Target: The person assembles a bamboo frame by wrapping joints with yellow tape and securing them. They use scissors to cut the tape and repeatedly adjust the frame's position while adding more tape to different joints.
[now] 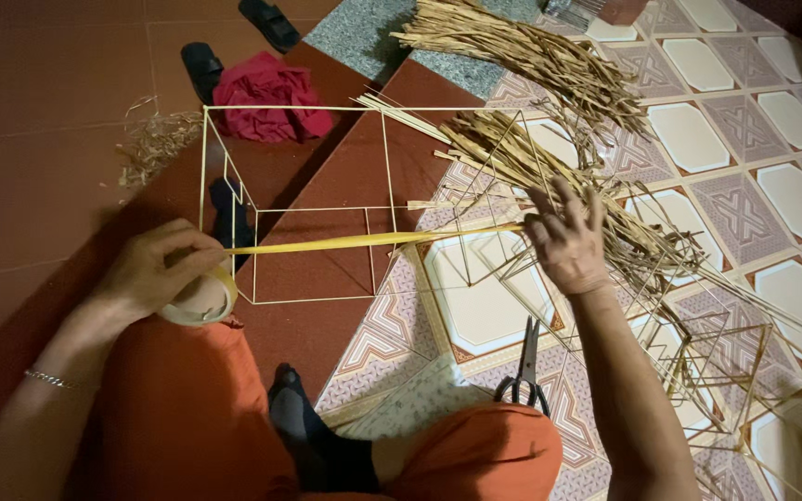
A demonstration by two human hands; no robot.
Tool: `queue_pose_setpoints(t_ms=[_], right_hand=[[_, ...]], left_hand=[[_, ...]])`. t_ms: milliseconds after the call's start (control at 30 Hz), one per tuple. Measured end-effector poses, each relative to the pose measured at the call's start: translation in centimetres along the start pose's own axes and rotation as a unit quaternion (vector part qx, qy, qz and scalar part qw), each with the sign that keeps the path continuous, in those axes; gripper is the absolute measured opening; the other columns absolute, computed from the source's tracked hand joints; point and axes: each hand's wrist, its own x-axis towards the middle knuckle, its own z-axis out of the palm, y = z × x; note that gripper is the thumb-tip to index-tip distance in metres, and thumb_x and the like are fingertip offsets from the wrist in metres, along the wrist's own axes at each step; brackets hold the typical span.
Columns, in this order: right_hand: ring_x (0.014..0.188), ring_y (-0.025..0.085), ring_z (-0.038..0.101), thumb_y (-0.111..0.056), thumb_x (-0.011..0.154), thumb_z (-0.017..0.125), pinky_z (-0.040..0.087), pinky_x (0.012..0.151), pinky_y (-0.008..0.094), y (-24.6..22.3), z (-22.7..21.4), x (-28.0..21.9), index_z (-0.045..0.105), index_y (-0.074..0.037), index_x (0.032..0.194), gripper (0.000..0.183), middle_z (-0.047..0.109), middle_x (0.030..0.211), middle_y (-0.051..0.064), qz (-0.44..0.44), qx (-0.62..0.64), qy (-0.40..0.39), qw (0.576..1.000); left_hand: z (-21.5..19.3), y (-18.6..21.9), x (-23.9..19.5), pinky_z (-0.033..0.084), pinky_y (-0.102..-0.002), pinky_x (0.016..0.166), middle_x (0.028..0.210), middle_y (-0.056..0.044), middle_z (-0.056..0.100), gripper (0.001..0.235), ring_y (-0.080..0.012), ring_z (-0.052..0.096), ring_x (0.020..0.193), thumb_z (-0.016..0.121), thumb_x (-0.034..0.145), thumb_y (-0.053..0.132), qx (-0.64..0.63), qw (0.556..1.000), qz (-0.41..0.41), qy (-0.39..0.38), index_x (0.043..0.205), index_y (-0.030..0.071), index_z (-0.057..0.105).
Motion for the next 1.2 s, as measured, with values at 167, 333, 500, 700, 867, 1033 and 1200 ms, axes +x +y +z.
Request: queue_pose_setpoints(t_ms=[167,333,500,700,867,1033,1200], right_hand=[[0.152,0.029,0.037,-0.029,0.103,0.074,0.028,0.126,0.052,1.0,-0.2,-1.2,0.073,-0.022,0.088,0.017,0.050,0.165,-0.005,0.091,0.017,-0.046,0.995],[0.147,0.035,0.039,-0.041,0.083,0.081,0.027,0.120,0.059,-0.8,-3.0,1.0,0.079,-0.024,0.093,0.020,0.048,0.159,0.003,0.157,0.028,-0.090,0.983],[0.136,0.037,0.044,-0.044,0.084,0.083,0.034,0.112,0.057,-8.1,-5.6,5.9,0.076,-0.019,0.122,0.046,0.052,0.149,0.013,0.098,0.177,0.009,0.979],[0.115,0.028,0.058,-0.022,0.093,0.077,0.044,0.108,0.055,-13.3,-5.5,10.1,0.074,-0.011,0.113,0.023,0.069,0.109,0.008,-0.017,0.193,0.059,0.979],[0.086,0.023,0.062,-0.014,0.091,0.077,0.052,0.102,0.049,-12.7,-5.1,10.6,0.076,-0.011,0.095,0.005,0.067,0.077,0.005,-0.046,0.219,0.043,0.974],[0.073,0.017,0.070,-0.031,0.089,0.076,0.057,0.074,0.036,-10.8,-4.9,11.6,0.079,-0.011,0.086,0.020,0.075,0.081,0.005,0.046,0.523,-0.065,0.849],[0.068,0.017,0.071,-0.039,0.092,0.071,0.057,0.066,0.036,-10.9,-6.1,12.6,0.080,-0.009,0.083,0.034,0.077,0.073,0.002,0.186,0.575,-0.256,0.755]], left_hand=[[0.6,-1.4,0.4,0.051,-0.028,0.066,0.087,-0.002,0.066,0.019,-0.0113,0.063,0.075,0.068,0.093,0.024,-0.003,0.997,0.076,0.017,0.097,0.007,0.076],[0.9,-2.2,0.8,0.049,-0.025,0.067,0.084,-0.001,0.067,0.018,-0.0074,0.060,0.075,0.066,0.096,0.024,-0.066,0.993,0.100,0.005,0.093,0.008,0.074],[1.5,-2.1,0.8,0.043,-0.026,0.054,0.069,0.001,0.061,0.021,-0.0057,0.052,0.061,0.068,0.096,0.025,-0.125,0.992,0.017,-0.023,0.089,0.006,0.073],[1.1,-1.5,0.4,0.041,-0.025,0.051,0.068,0.005,0.058,0.022,-0.0054,0.048,0.058,0.066,0.097,0.027,-0.202,0.977,0.019,-0.062,0.090,0.007,0.070],[1.6,-1.6,0.6,0.040,-0.023,0.060,0.076,0.007,0.053,0.022,-0.0032,0.046,0.069,0.069,0.099,0.024,-0.192,0.980,0.043,-0.033,0.088,0.006,0.069],[1.9,-1.7,0.4,0.041,-0.022,0.064,0.078,0.008,0.056,0.017,-0.0019,0.047,0.073,0.069,0.098,0.021,-0.203,0.977,0.065,-0.019,0.089,0.006,0.071],[2.2,-1.7,0.7,0.043,-0.022,0.066,0.081,0.006,0.063,0.014,-0.0020,0.052,0.076,0.069,0.097,0.020,-0.185,0.980,0.079,-0.012,0.093,0.007,0.073]])
